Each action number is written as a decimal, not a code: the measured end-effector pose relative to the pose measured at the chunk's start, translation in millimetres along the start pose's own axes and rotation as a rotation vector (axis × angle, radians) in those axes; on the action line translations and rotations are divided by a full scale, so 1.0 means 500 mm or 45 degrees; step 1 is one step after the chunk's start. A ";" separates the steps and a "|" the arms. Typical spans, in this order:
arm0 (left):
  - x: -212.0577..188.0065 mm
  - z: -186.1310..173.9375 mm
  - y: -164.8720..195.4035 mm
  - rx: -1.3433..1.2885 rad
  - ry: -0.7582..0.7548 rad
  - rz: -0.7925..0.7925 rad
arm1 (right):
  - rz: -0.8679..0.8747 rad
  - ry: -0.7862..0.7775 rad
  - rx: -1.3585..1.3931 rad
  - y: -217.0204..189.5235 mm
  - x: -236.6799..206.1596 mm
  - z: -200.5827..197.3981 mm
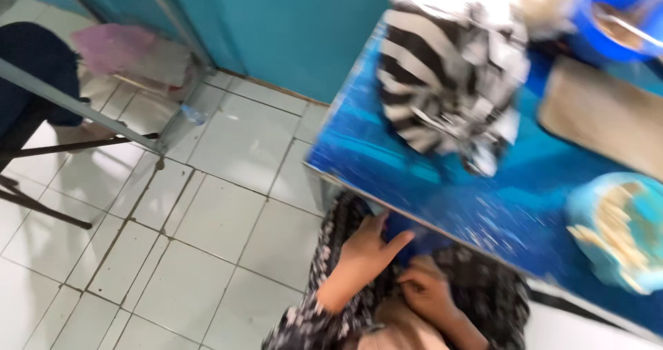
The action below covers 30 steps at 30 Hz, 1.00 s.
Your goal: The person unwraps a round block of dough from a checkered cloth on a small blue table, places it on a cutting board, and slices it into pieces with a knife. They then cut the slices into smaller pieces and fold and press the pieces by hand, setting them on the cloth.
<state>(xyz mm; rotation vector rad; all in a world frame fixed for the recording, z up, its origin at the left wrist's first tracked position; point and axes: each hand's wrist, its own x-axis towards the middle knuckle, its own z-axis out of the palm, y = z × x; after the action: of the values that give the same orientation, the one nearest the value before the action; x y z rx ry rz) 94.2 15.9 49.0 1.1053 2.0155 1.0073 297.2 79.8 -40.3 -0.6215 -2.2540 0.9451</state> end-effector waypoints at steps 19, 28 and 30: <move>-0.087 0.106 -0.035 -1.000 0.232 0.081 | 0.365 0.202 -0.438 -0.197 0.039 -0.159; 0.145 0.063 -0.092 -0.395 0.424 0.267 | -0.357 -0.305 -0.365 -0.243 0.106 -0.091; 0.191 0.061 -0.134 -0.179 0.461 0.318 | -0.426 -0.207 -0.309 -0.247 0.080 -0.103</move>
<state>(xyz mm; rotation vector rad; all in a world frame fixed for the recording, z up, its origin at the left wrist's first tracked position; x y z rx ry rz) 48.0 85.4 -38.2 1.1852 2.0729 1.5480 281.9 50.0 95.6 -0.2593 -2.5378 0.5804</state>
